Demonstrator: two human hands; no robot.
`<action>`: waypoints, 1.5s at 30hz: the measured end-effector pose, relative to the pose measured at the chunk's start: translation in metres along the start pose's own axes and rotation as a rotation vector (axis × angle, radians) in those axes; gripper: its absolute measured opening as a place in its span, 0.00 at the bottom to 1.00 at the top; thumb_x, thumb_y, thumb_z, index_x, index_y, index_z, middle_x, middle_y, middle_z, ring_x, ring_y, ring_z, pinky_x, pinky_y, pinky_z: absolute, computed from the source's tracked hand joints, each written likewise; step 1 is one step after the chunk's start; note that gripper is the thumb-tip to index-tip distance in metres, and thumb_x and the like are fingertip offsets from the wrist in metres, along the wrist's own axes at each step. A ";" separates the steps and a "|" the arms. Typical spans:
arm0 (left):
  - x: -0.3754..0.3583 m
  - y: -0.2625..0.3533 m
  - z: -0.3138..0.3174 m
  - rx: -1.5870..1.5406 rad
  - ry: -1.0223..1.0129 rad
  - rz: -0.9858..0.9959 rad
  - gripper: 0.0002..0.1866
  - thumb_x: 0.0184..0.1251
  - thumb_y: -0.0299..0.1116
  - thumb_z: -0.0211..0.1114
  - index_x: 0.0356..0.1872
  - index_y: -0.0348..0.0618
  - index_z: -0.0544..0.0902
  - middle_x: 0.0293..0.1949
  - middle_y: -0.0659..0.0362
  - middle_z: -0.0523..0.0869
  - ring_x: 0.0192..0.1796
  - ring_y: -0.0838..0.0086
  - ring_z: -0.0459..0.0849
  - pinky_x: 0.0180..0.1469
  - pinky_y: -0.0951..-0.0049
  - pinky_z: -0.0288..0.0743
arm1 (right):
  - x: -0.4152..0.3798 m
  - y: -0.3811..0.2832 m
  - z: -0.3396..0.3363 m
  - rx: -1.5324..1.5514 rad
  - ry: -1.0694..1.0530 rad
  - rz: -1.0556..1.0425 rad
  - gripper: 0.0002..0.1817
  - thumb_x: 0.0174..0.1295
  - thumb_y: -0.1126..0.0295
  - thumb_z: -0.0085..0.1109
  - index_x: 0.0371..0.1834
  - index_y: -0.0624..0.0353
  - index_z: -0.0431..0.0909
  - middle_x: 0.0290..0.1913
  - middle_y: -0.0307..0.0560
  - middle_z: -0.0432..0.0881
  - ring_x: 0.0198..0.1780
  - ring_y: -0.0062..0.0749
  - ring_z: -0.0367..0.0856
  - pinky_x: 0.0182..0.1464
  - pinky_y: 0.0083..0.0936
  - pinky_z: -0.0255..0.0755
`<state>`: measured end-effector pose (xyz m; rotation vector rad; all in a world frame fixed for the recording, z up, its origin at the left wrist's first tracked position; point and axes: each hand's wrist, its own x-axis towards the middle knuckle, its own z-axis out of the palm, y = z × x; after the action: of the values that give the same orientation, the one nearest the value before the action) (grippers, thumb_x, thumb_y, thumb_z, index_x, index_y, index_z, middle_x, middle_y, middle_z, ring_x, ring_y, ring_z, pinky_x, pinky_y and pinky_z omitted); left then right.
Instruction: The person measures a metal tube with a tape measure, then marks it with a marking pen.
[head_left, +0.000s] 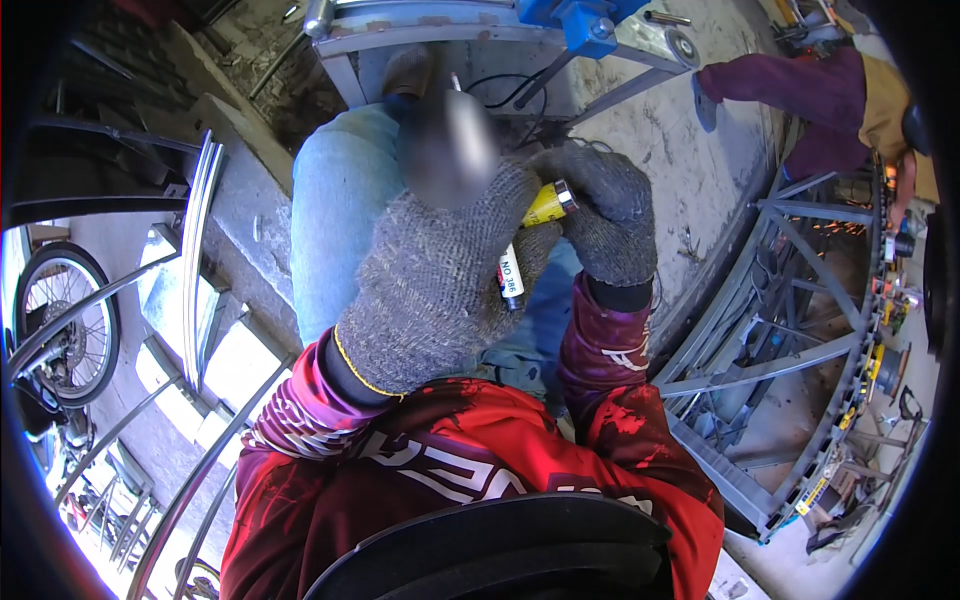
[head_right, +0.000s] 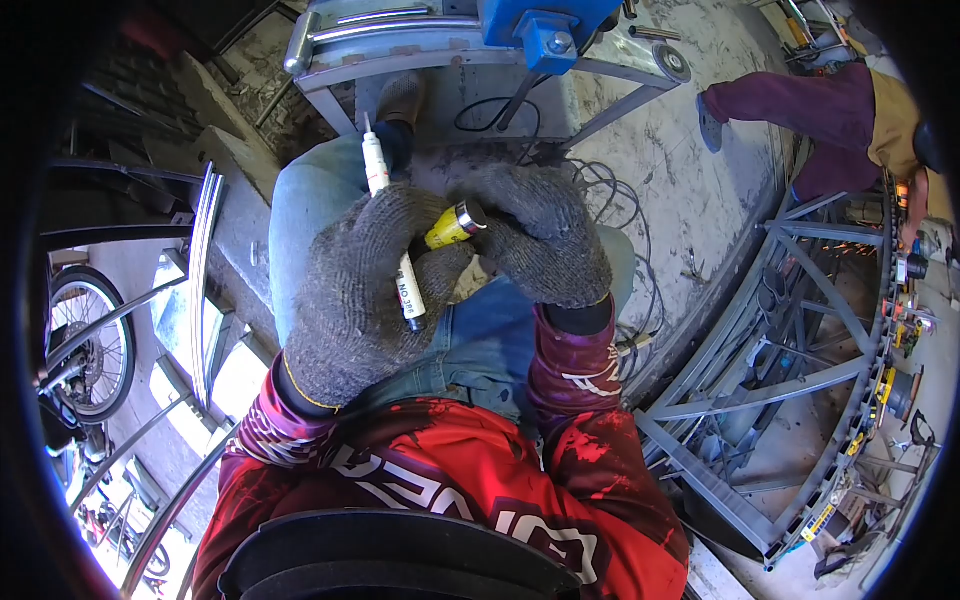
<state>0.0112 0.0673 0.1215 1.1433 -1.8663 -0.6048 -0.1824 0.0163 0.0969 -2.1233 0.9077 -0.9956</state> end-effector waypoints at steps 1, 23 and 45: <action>-0.001 0.000 -0.002 0.028 -0.061 -0.026 0.15 0.59 0.29 0.73 0.45 0.35 0.81 0.36 0.48 0.83 0.36 0.53 0.85 0.38 0.61 0.77 | -0.002 0.000 -0.001 0.000 -0.001 0.000 0.13 0.57 0.76 0.62 0.46 0.68 0.82 0.30 0.46 0.84 0.23 0.25 0.83 0.25 0.21 0.75; 0.006 0.006 -0.006 0.017 -0.017 0.005 0.16 0.58 0.31 0.75 0.44 0.36 0.83 0.31 0.48 0.84 0.31 0.55 0.87 0.34 0.63 0.78 | -0.003 0.008 0.000 0.176 0.041 -0.017 0.14 0.57 0.73 0.64 0.46 0.67 0.83 0.27 0.45 0.84 0.21 0.25 0.83 0.25 0.22 0.74; 0.003 0.002 -0.002 0.054 -0.007 -0.015 0.12 0.58 0.32 0.74 0.39 0.38 0.82 0.27 0.49 0.81 0.27 0.55 0.84 0.29 0.61 0.73 | -0.004 0.010 0.002 0.149 0.023 0.007 0.17 0.52 0.80 0.63 0.47 0.68 0.83 0.28 0.46 0.84 0.22 0.25 0.84 0.25 0.22 0.75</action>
<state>0.0110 0.0655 0.1259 1.1926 -1.8918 -0.5704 -0.1857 0.0145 0.0867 -1.9866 0.8251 -1.0530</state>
